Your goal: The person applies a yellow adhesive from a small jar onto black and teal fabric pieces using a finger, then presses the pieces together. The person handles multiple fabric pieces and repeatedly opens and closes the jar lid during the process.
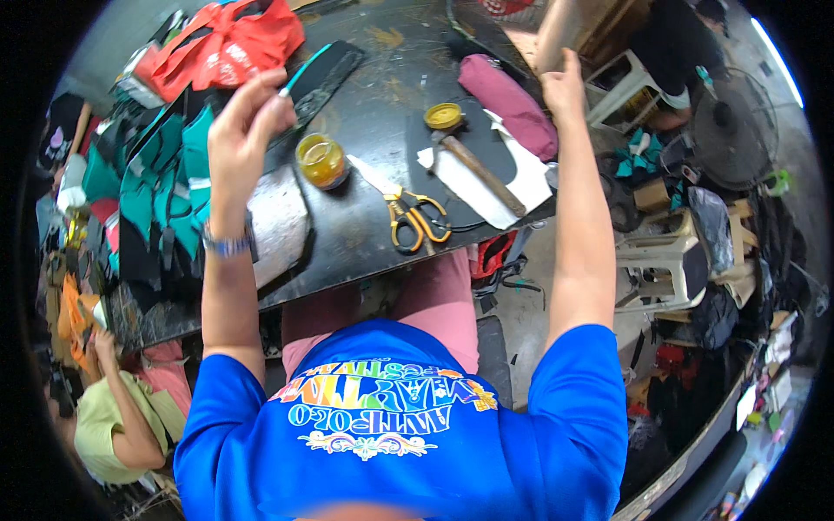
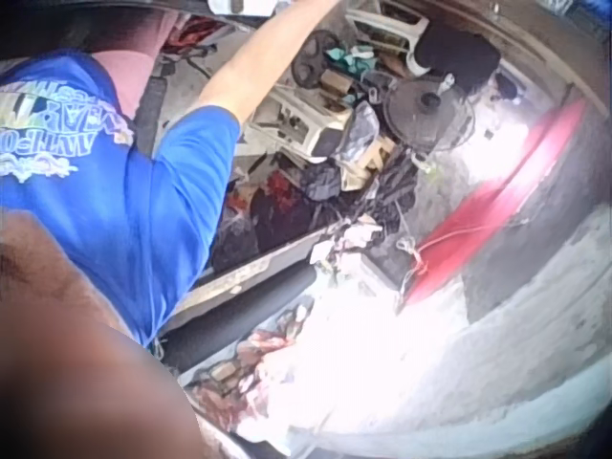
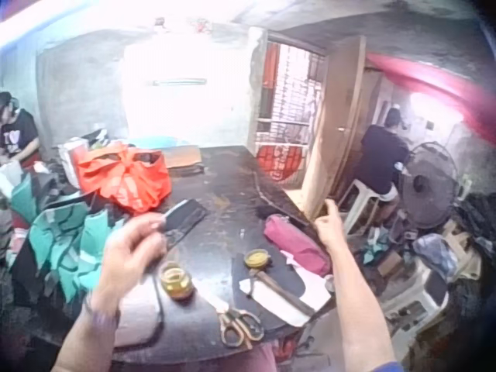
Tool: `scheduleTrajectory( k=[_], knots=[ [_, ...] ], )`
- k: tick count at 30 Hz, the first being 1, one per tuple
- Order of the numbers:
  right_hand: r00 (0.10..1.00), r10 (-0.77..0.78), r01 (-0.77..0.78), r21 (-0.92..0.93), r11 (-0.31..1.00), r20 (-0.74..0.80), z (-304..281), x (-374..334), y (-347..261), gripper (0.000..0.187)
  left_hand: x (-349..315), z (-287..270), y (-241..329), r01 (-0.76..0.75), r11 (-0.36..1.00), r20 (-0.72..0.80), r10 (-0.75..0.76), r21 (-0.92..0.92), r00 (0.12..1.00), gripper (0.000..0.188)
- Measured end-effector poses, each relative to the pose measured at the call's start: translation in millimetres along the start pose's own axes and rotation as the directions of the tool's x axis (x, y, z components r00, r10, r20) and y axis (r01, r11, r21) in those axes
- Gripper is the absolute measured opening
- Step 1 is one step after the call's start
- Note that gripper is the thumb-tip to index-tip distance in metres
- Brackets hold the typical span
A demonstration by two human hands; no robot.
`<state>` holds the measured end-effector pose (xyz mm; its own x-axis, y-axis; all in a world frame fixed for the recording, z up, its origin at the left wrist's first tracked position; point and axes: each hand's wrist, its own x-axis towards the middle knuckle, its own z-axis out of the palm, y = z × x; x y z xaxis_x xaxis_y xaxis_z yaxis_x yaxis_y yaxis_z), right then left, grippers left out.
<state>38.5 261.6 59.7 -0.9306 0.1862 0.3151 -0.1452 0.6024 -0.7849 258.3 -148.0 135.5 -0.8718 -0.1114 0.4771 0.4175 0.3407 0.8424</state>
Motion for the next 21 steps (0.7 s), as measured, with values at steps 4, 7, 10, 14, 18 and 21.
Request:
scheduleTrajectory(
  k=[4, 7, 10, 14, 18, 21],
  knots=[
    [0.999, -0.054, 0.047, 0.435, 0.899, 0.004, 1, -65, -46, 0.060, 55, -48, -59, -0.017, 0.827, -0.034, 0.043, 0.562, 0.998, 0.033],
    [0.962, -0.162, -0.023, 0.656, 0.755, 0.221, 15, -119, -76, 0.059, 75, -54, -104, -0.023, 0.586, 0.103, -0.104, 0.810, 0.989, 0.041],
    [0.928, -0.137, -0.124, 0.635, 0.763, 0.346, 30, -158, -93, 0.055, 89, -46, -144, 0.080, 0.496, 0.105, -0.333, 0.864, 0.937, 0.036],
    [0.876, -0.174, -0.161, 0.613, 0.773, 0.449, 48, -178, -108, 0.046, 104, -49, -179, 0.044, 0.385, 0.160, -0.483, 0.922, 0.861, 0.037],
    [0.799, -0.291, 0.019, 0.460, 0.888, 0.527, 54, -180, -128, 0.038, 103, -60, -176, 0.144, 0.632, 0.214, -0.454, 0.761, 0.865, 0.038],
    [0.678, -0.531, 0.306, 0.463, 0.832, 0.508, 62, -181, -146, 0.044, 78, -63, -154, 0.402, 0.907, 0.025, -0.408, 0.129, 0.913, 0.035]
  ],
)
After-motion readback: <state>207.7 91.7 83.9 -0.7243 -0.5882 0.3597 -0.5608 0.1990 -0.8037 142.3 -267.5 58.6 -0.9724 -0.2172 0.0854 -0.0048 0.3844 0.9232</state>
